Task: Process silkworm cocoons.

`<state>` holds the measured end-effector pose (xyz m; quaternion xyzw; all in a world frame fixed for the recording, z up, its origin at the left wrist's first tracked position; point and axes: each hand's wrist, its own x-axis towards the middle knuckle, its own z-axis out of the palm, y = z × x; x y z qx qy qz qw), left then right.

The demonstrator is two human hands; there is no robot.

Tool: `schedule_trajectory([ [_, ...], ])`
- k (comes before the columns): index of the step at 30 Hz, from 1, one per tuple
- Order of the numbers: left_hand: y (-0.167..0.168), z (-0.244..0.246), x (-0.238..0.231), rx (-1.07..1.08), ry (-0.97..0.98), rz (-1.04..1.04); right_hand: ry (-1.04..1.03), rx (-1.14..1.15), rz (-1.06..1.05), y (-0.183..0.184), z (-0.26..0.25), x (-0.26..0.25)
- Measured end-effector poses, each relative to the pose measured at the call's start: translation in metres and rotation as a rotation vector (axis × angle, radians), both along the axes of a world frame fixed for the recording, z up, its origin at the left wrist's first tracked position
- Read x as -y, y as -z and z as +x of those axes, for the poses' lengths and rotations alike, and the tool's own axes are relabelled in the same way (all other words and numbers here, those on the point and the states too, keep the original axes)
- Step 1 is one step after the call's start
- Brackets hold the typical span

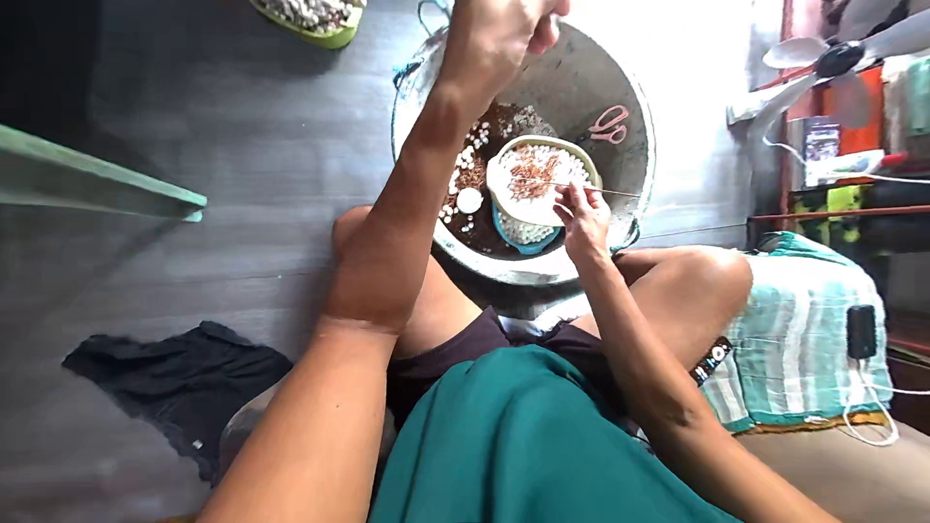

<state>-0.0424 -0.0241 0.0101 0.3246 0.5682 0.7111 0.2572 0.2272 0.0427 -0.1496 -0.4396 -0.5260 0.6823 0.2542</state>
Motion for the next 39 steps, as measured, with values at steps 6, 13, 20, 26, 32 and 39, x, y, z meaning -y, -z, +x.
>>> schedule_trajectory([
  [6,-0.003,0.012,0.000,0.005,0.099,-0.084,-0.008,-0.268,0.094,-0.115,0.035,-0.052],
  [13,-0.001,0.025,-0.003,-0.044,0.197,-0.095,-0.018,-0.363,0.366,-0.197,-0.002,-0.076],
  [20,-0.002,0.023,-0.002,-0.031,0.209,-0.093,-0.029,-0.376,0.329,-0.192,-0.024,-0.089],
  [26,-0.009,0.019,0.002,0.101,0.226,-0.045,0.027,-0.394,0.261,-0.194,-0.024,-0.090],
  [32,-0.008,0.022,0.000,0.057,0.227,-0.042,-0.004,-0.403,0.327,-0.201,-0.025,-0.088],
  [39,-0.005,0.027,-0.002,0.002,0.211,-0.060,-0.028,-0.351,0.351,-0.195,-0.030,-0.088],
])
